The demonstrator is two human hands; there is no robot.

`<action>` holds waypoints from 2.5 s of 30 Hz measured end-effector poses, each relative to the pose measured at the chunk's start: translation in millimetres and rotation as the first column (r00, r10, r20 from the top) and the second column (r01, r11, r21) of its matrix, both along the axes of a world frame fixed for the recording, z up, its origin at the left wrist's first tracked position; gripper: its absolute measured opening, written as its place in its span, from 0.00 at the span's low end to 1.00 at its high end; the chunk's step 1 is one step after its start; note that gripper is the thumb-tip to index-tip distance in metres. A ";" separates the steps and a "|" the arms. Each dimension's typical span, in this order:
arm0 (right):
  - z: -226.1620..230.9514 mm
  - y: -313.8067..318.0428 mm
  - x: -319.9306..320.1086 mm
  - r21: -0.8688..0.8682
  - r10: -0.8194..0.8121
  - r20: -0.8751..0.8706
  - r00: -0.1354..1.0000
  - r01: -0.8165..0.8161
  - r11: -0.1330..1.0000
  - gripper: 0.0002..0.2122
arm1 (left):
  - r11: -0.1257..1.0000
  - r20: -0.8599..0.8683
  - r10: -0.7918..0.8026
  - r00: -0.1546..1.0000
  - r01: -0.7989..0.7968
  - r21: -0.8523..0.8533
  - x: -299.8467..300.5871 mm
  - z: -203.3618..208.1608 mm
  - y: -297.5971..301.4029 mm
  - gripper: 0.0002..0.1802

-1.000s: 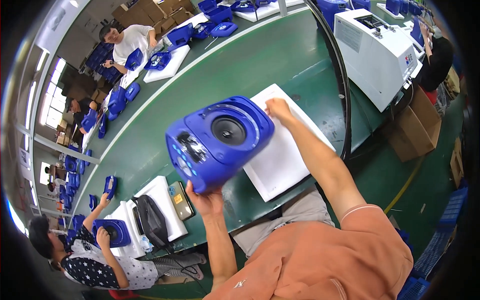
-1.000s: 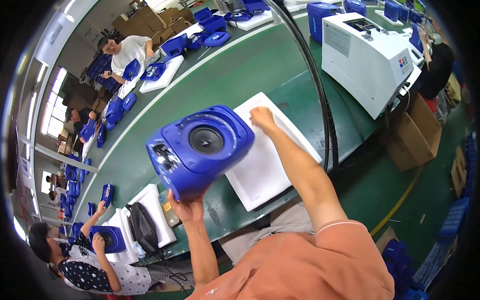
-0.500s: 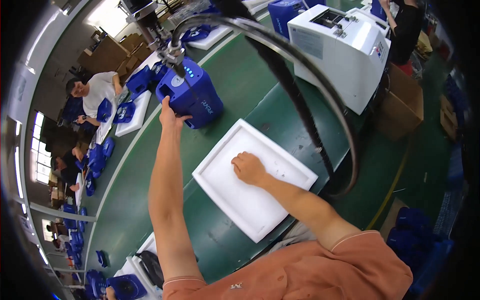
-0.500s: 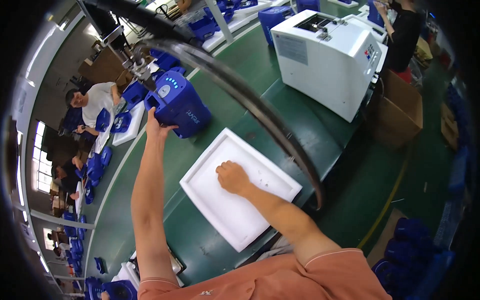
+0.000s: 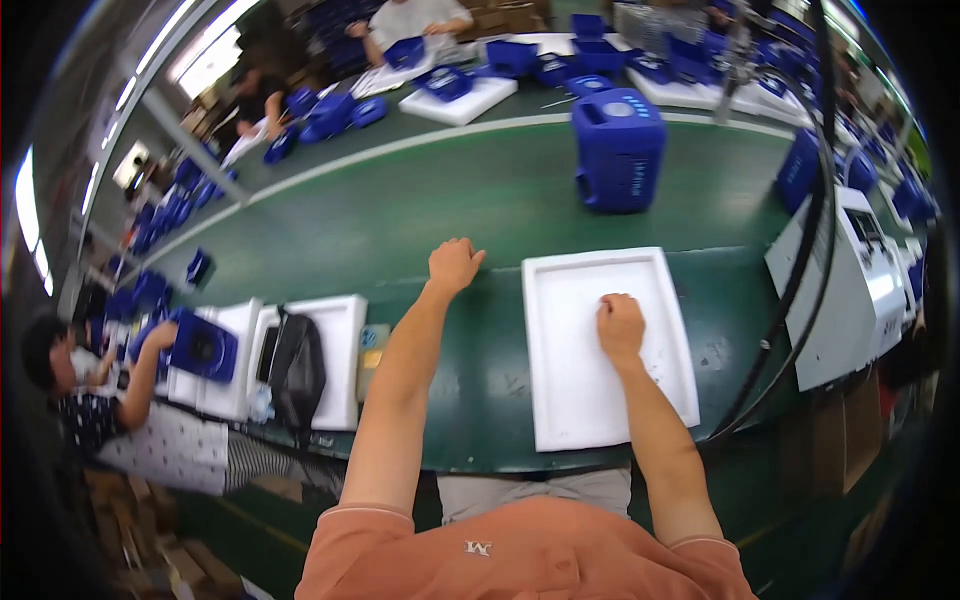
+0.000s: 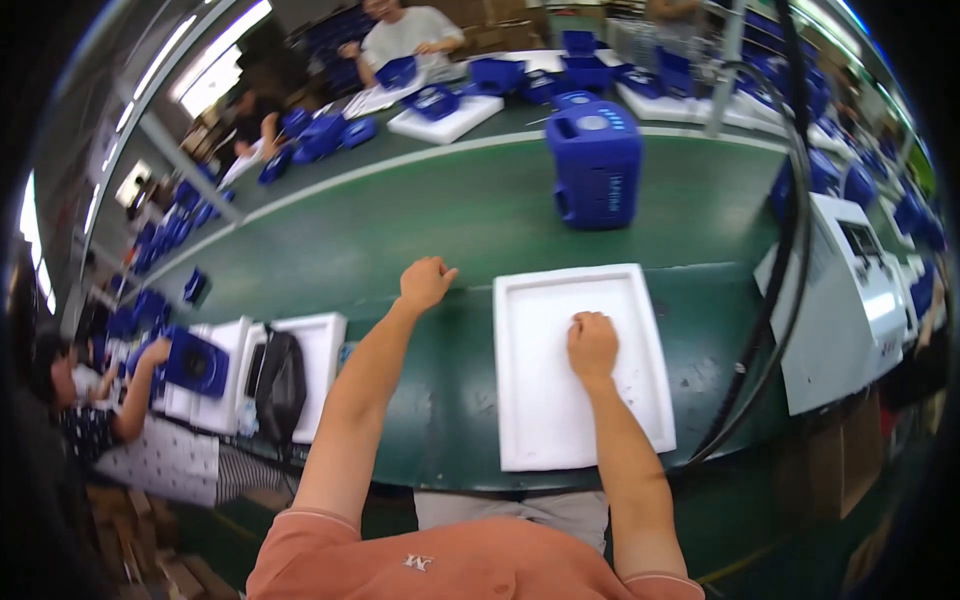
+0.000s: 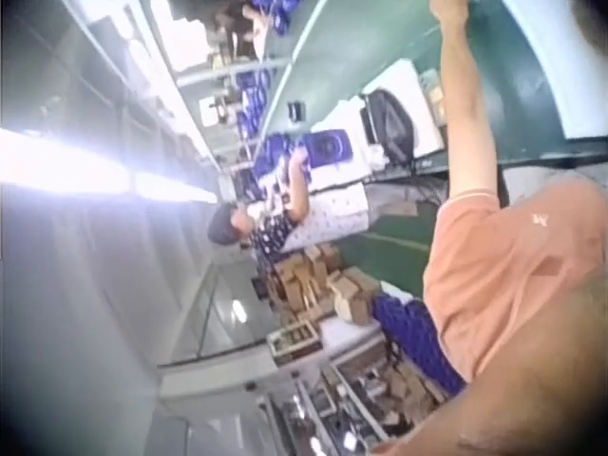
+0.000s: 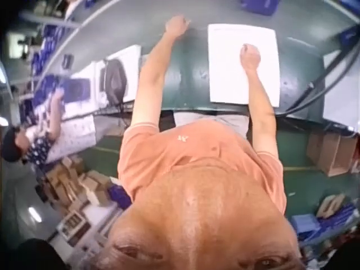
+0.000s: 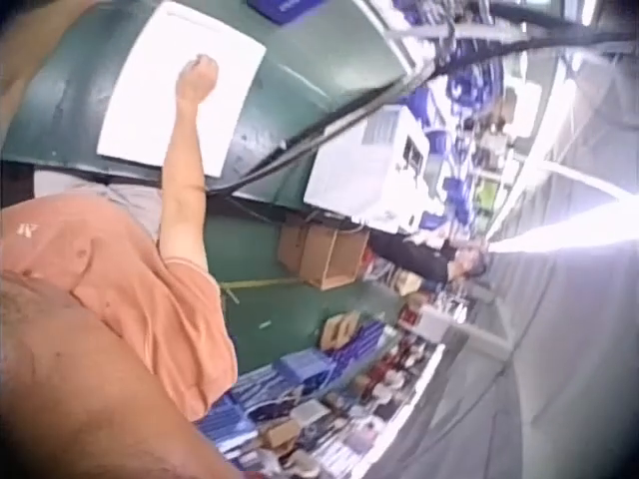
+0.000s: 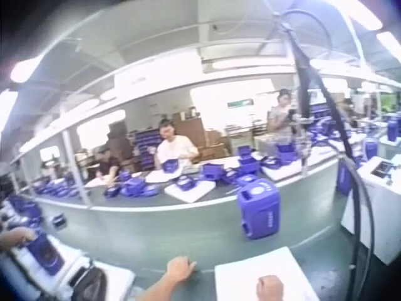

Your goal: The person assembles blue electronic portable devices on an assembly line by driving screws into components with an electric screwdriver.

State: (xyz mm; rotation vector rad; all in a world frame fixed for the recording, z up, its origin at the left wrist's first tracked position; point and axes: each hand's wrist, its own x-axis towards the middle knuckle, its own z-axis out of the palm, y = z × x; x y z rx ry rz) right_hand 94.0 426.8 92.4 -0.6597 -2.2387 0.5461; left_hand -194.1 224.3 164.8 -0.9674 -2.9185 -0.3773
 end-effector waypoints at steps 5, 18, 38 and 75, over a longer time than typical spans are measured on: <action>11.3 -18.5 -6.3 0.047 -0.047 0.143 0.989 0.040 0.998 0.05 | 0.978 0.025 0.155 0.988 -0.157 0.138 36.4 -33.4 -84.6 0.21; 10.7 -16.6 1.6 -0.085 -0.026 0.119 0.993 0.036 0.996 0.05 | 0.917 -0.134 0.112 0.985 -0.051 0.395 76.1 -76.1 -101.1 0.20; 9.9 -14.0 0.5 -0.200 -0.008 0.158 0.987 0.040 0.979 0.07 | 0.920 -0.179 0.135 0.975 -0.056 0.388 76.6 -72.9 -103.9 0.18; 4.9 -13.5 7.4 -0.148 0.035 0.100 0.994 -0.020 0.989 0.06 | 0.919 -0.146 0.150 0.978 -0.084 0.386 77.0 -77.1 -97.0 0.20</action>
